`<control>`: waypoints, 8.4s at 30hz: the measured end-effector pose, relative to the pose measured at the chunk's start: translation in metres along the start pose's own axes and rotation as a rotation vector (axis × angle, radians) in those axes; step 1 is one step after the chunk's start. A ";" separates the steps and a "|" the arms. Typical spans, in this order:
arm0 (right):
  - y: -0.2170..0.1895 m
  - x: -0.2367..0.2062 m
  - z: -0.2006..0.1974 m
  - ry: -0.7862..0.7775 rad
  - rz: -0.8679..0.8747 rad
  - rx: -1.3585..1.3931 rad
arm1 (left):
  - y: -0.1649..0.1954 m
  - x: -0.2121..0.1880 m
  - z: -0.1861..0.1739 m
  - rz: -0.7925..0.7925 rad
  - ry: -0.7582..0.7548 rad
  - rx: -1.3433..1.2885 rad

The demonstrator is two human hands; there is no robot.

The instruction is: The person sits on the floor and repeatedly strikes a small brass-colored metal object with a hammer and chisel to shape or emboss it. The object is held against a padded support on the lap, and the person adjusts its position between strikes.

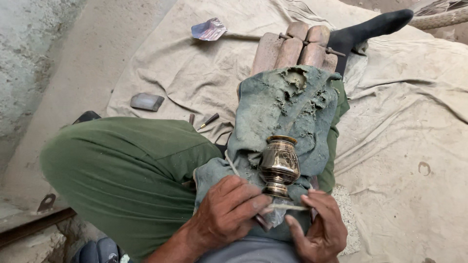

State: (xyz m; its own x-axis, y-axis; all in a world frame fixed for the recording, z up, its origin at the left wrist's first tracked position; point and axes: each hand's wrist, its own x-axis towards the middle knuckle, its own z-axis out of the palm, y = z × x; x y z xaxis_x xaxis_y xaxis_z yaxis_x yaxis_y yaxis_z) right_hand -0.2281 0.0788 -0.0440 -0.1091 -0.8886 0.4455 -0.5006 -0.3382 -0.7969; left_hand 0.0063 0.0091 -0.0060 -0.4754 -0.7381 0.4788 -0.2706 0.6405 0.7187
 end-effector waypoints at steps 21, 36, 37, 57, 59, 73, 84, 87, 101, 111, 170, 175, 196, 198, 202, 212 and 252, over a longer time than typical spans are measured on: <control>0.045 -0.057 -0.066 -0.047 0.967 0.292 | -0.001 0.060 -0.014 -0.269 -0.042 -0.222; 0.031 0.081 -0.142 -1.274 1.092 0.864 | -0.027 0.043 0.013 -0.111 -0.055 -0.270; 0.028 0.071 -0.147 -0.977 1.024 0.610 | -0.028 0.041 0.013 -0.098 -0.047 -0.249; 0.016 0.039 -0.198 -0.363 0.537 -0.583 | -0.026 0.018 0.010 0.004 0.117 -0.142; 0.016 0.039 -0.202 -0.370 0.523 -0.613 | -0.025 0.019 0.009 -0.014 0.143 -0.140; -0.048 0.091 -0.138 -0.515 0.227 -0.965 | -0.025 0.009 0.015 0.028 0.192 -0.135; -0.064 0.096 -0.123 -0.510 0.122 -0.959 | -0.022 0.012 0.006 0.036 0.173 -0.132; -0.070 0.097 -0.118 -0.510 0.115 -0.979 | -0.022 0.013 0.006 0.009 0.208 -0.147; -0.100 0.123 -0.078 -0.576 0.050 -1.115 | -0.030 0.010 0.002 0.001 0.236 -0.201; -0.124 0.139 -0.050 -0.627 -0.003 -1.222 | -0.034 0.002 -0.001 0.008 0.290 -0.244; -0.099 0.034 0.057 -0.273 0.030 -0.060 | 0.031 0.012 0.000 -1.038 0.816 -1.711; -0.090 0.028 0.053 -0.270 0.033 0.005 | 0.029 0.008 0.001 -0.935 0.800 -1.729; -0.083 0.020 0.053 -0.209 0.105 -0.027 | 0.023 0.010 0.012 -0.936 0.814 -1.647; -0.083 0.021 0.044 -0.149 0.208 -0.061 | 0.022 0.010 0.008 -0.921 0.786 -1.593; -0.073 0.036 0.022 -0.083 0.183 -0.159 | 0.014 -0.003 -0.014 -0.862 0.420 -1.071; -0.032 0.035 0.016 -0.180 -0.125 -0.451 | -0.001 -0.010 0.009 -0.367 0.173 -0.073; 0.006 -0.086 -0.125 -0.181 0.714 -0.651 | -0.002 0.105 0.041 0.180 -0.665 0.089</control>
State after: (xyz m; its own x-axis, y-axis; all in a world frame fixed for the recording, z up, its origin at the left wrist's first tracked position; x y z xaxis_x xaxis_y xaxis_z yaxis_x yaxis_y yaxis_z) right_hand -0.3287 0.1918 -0.0358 -0.4637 -0.8704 -0.1657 -0.7500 0.4851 -0.4495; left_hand -0.0778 -0.0612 0.0218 -0.9236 -0.3501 0.1562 -0.1931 0.7767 0.5996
